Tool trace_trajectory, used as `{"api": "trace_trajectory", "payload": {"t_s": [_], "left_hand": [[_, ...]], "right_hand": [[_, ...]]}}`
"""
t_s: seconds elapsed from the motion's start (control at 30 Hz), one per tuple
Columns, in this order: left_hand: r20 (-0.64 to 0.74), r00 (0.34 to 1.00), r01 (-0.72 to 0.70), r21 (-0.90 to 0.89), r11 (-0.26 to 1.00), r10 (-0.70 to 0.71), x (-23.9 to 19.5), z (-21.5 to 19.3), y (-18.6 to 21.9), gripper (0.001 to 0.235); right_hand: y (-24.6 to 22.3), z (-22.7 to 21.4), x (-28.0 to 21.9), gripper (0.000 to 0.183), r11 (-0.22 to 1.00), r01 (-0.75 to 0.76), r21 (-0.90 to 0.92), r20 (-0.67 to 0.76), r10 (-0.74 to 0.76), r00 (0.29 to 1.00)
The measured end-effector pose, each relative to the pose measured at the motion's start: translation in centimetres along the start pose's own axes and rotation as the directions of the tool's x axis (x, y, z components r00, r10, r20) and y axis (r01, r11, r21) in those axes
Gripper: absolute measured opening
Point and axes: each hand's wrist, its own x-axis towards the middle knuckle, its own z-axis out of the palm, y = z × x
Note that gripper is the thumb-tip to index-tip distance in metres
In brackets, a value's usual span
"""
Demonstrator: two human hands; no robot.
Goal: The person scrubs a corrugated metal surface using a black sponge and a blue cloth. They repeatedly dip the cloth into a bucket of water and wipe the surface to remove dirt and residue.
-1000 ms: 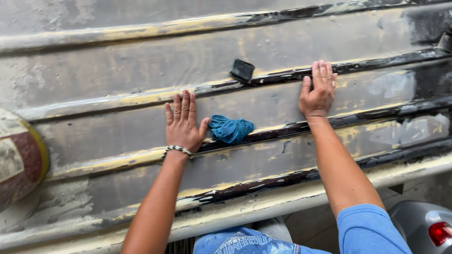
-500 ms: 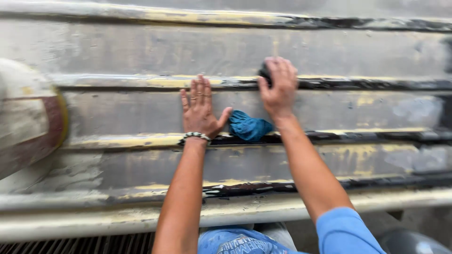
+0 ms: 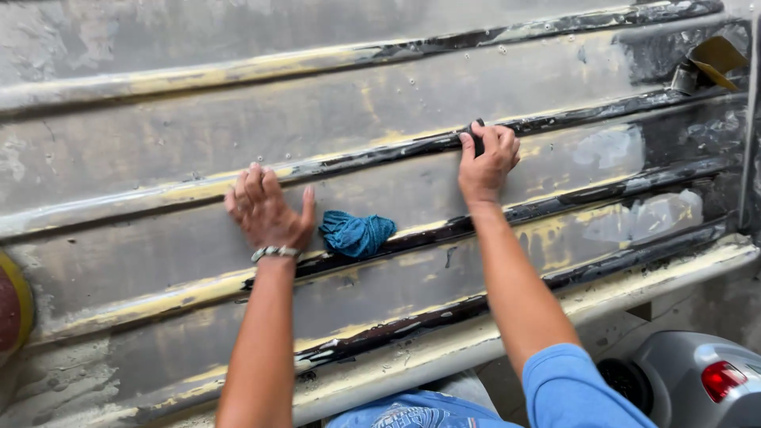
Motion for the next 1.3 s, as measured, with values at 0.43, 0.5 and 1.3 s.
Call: {"api": "trace_trajectory", "payload": {"t_s": [0.43,0.5,1.3], "left_hand": [[-0.083,0.996,0.01,-0.069,0.998,-0.016,6.1,5.5,6.3,0.067],[-0.064,0.998,0.006,-0.082,0.997,-0.012,6.2,5.3,6.4,0.068],[-0.067,0.935,-0.355,-0.162,0.921,0.348,7.8,8.2,13.8,0.054]], "right_hand": [[-1.5,0.6,-0.6,0.009,0.987,-0.158,0.03,-0.078,0.16,0.984],[-7.8,1.8,-1.9,0.01,1.0,-0.028,-0.004,-0.009,0.028,1.0],[-1.0,0.4,-2.3,0.008,0.96,-0.227,-0.166,-0.059,0.22,0.974]]}}
